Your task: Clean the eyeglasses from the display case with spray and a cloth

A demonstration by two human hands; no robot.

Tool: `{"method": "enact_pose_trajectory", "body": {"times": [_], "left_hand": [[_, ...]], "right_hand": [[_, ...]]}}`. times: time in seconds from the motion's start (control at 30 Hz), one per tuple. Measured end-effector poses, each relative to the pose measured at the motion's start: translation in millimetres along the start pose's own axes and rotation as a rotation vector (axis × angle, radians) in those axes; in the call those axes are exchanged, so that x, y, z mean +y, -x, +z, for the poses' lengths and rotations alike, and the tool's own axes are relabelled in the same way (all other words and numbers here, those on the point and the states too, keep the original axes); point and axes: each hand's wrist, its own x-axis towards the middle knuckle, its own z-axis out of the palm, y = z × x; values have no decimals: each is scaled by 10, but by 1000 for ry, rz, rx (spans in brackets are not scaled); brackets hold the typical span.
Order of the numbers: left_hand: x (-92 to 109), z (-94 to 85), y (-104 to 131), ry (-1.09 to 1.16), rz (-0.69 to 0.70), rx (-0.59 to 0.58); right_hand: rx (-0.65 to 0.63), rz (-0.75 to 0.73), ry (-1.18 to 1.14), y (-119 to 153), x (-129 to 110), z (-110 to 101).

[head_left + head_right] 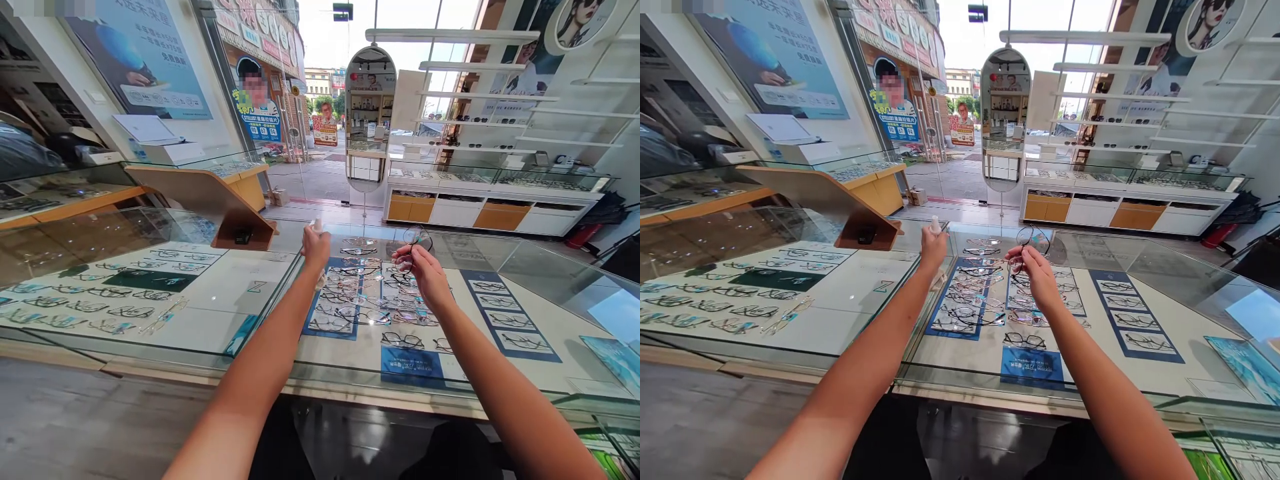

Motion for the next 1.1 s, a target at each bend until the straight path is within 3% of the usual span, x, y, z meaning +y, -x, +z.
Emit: {"method": "enact_pose_trajectory", "body": {"times": [0.1,0.3,0.67,0.83,0.93,1.0,1.03,1.1], "left_hand": [[-183,-34,-176,-53,-88,82],[-457,-94,-302,-119,-88,-17],[-494,-121,-320,-192,-51,-119],[-355,-167,-256,-205,-75,-89],[-119,-300,-121,-229,-83,135],[66,-438,-5,-243,61,358],[146,-509,51,-255,154,356],[245,-617,133,-288,262,186]], "right_hand": [[16,-4,43,-9,10,-14],[38,-16,105,-13,39,-46],[33,-38,149,-19,67,-67],[29,-38,144,-26,69,-73],[38,-45,160,-27,50,-66],[48,-49,175,-25,31,-61],[51,-47,184,-22,21,-60],[62,-37,194,-17,6,-61]]}}
